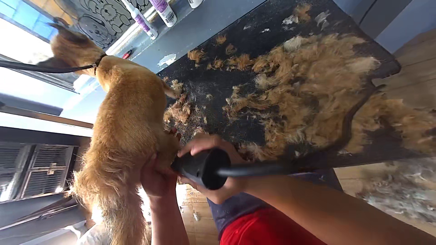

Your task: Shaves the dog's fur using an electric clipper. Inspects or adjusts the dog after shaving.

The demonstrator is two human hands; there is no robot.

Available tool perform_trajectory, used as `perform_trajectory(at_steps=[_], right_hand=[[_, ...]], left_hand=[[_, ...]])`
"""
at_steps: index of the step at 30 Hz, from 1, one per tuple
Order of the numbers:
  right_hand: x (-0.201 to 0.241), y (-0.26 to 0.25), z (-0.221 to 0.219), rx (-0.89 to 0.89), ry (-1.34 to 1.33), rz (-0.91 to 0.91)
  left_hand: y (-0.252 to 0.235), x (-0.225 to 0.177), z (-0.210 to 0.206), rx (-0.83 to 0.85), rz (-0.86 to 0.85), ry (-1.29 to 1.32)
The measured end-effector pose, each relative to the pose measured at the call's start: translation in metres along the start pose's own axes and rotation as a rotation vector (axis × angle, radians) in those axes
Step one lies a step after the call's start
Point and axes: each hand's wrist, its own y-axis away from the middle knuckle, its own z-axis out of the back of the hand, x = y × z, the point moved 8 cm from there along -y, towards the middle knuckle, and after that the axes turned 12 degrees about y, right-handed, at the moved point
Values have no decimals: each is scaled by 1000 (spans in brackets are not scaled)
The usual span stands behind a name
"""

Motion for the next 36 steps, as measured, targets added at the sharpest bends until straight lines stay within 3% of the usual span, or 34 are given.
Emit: perform_trajectory(at_steps=[4,5,9,11,16,18,20,25,27,32,36], right_hand=[[-15,21,-9,278,178,-110],[-14,15,-4,276,182,-136],[5,-25,20,-67,14,-90],[11,-29,17,-126,2,-52],[1,11,-11,73,105,8],[-10,19,-11,227,195,-66],[-22,21,3,265,238,-149],[-58,-7,54,-128,-81,-309],[-73,-19,60,-206,-208,-369],[-93,-51,36,-267,-668,-365],[-94,-68,8,-186,-861,-325]], left_hand=[[-3,0,0,-9,-31,18],[-2,-2,-2,-10,-56,6],[5,-9,-2,39,-125,-93],[8,-15,-8,67,-195,-169],[9,-20,-15,60,-222,-199],[8,-21,-7,-3,-195,-164],[6,-22,-7,-92,-160,-129],[13,-33,-14,-237,-185,-65],[16,-37,-13,-283,-185,-10],[21,-49,-3,-261,-211,-1],[25,-50,5,-303,-172,-14]])
